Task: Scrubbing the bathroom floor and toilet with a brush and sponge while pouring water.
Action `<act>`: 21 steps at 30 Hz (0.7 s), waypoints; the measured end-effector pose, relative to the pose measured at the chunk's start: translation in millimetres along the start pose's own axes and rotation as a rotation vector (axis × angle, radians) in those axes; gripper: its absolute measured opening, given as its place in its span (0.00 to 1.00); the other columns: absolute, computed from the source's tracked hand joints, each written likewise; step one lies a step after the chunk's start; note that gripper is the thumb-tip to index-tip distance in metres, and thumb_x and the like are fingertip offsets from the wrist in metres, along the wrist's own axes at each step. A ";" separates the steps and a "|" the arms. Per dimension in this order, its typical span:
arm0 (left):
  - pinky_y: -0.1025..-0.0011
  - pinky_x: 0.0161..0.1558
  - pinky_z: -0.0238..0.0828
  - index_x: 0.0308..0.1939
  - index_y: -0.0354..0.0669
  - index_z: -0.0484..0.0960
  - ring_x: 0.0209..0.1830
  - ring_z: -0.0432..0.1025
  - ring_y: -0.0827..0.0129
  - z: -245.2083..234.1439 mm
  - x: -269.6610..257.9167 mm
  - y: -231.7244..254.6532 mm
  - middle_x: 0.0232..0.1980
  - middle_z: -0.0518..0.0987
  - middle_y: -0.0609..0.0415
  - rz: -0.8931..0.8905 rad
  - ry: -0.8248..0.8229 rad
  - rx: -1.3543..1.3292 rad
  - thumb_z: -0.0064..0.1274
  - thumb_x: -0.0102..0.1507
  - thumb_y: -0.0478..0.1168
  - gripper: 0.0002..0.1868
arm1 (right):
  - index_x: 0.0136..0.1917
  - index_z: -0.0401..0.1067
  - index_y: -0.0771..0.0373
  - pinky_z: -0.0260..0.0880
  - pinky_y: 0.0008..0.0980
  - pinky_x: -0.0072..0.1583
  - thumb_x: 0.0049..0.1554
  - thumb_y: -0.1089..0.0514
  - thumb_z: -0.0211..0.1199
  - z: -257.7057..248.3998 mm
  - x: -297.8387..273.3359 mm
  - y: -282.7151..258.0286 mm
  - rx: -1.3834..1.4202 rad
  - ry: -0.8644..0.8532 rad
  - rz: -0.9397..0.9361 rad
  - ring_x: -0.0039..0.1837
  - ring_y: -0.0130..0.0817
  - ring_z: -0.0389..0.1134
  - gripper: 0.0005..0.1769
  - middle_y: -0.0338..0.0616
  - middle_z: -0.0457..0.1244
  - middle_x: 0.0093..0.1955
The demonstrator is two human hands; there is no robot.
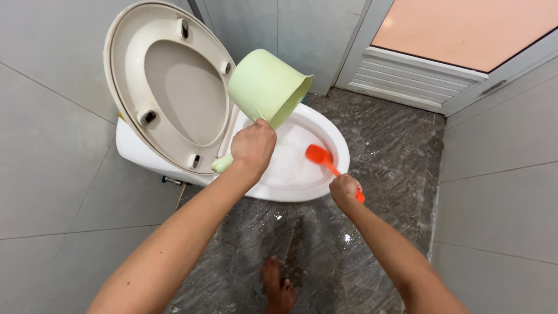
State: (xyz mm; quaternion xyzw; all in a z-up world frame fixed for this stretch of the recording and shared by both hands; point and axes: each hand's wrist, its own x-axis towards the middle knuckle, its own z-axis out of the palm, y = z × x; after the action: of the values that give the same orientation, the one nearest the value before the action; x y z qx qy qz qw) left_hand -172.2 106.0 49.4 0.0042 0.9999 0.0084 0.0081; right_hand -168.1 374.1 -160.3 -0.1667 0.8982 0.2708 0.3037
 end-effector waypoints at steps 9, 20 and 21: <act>0.64 0.34 0.80 0.41 0.30 0.76 0.35 0.82 0.54 -8.5 39.1 2.5 0.35 0.84 0.40 -0.008 0.023 -0.015 0.53 0.61 0.33 0.08 | 0.60 0.74 0.67 0.71 0.49 0.36 0.57 0.54 0.60 28.0 27.4 2.1 -0.209 0.154 0.037 0.51 0.58 0.70 0.21 0.64 0.60 0.63; 0.63 0.38 0.80 0.41 0.30 0.77 0.37 0.82 0.54 -31.5 86.7 9.8 0.35 0.84 0.38 -0.053 -0.098 -0.024 0.55 0.60 0.32 0.08 | 0.67 0.70 0.66 0.74 0.55 0.39 0.62 0.58 0.55 27.6 31.3 123.8 -0.246 0.250 -0.244 0.51 0.59 0.72 0.21 0.63 0.64 0.59; 0.64 0.40 0.80 0.42 0.30 0.77 0.39 0.82 0.55 -32.2 92.6 10.1 0.36 0.84 0.38 -0.052 -0.128 -0.022 0.55 0.59 0.31 0.09 | 0.71 0.65 0.67 0.75 0.55 0.38 0.65 0.58 0.51 20.1 31.0 143.7 -0.302 0.369 -0.274 0.49 0.58 0.73 0.23 0.64 0.65 0.56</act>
State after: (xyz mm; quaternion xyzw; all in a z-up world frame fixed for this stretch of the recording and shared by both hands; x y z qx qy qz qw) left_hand -265.3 116.4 80.3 -0.0213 0.9970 0.0189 0.0725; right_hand -249.2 496.3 -138.1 -0.3764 0.8569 0.3231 0.1402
